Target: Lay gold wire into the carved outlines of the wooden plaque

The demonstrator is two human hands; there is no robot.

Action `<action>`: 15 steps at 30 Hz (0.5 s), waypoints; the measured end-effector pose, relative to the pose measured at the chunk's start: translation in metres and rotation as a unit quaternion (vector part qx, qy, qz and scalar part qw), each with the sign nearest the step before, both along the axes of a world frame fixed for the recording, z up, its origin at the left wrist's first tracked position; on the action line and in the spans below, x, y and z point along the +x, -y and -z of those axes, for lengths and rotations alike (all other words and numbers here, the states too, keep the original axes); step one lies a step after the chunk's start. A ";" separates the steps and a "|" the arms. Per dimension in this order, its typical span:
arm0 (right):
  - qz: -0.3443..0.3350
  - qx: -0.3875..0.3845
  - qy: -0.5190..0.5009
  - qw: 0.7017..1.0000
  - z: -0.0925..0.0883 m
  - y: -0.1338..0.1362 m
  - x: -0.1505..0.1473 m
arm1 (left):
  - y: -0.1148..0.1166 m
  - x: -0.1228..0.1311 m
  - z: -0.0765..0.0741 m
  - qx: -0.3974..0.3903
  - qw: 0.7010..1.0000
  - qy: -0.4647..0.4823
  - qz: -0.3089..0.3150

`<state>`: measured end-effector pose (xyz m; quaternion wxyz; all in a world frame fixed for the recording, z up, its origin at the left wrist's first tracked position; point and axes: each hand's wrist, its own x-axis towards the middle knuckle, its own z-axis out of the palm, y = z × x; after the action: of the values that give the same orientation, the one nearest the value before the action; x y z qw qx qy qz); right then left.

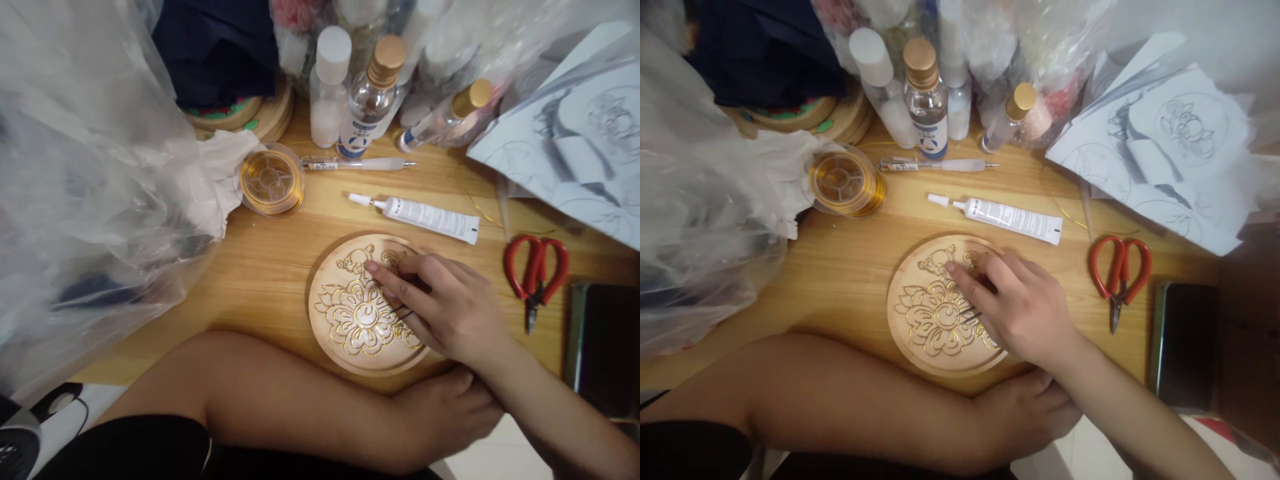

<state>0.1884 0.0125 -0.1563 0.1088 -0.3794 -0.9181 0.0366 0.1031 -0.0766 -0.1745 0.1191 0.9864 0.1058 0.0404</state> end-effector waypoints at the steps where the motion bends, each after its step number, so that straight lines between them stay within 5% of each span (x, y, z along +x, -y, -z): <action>1: 0.001 -0.004 -0.002 1.000 0.000 0.000 0.000 | 0.000 0.000 0.000 0.002 1.000 -0.001 0.001; 10: 0.007 -0.003 -0.011 1.000 0.003 0.001 0.001 | 0.003 0.001 0.003 -0.013 1.000 0.014 0.001; 15: 0.083 -0.093 -0.217 0.968 0.001 0.000 0.003 | 0.003 0.000 0.003 0.017 0.999 0.029 -0.004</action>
<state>0.1917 0.0124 -0.1575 0.2726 -0.4455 -0.8304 0.1941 0.1029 -0.0791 -0.1774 0.1051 0.9863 0.1054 0.0715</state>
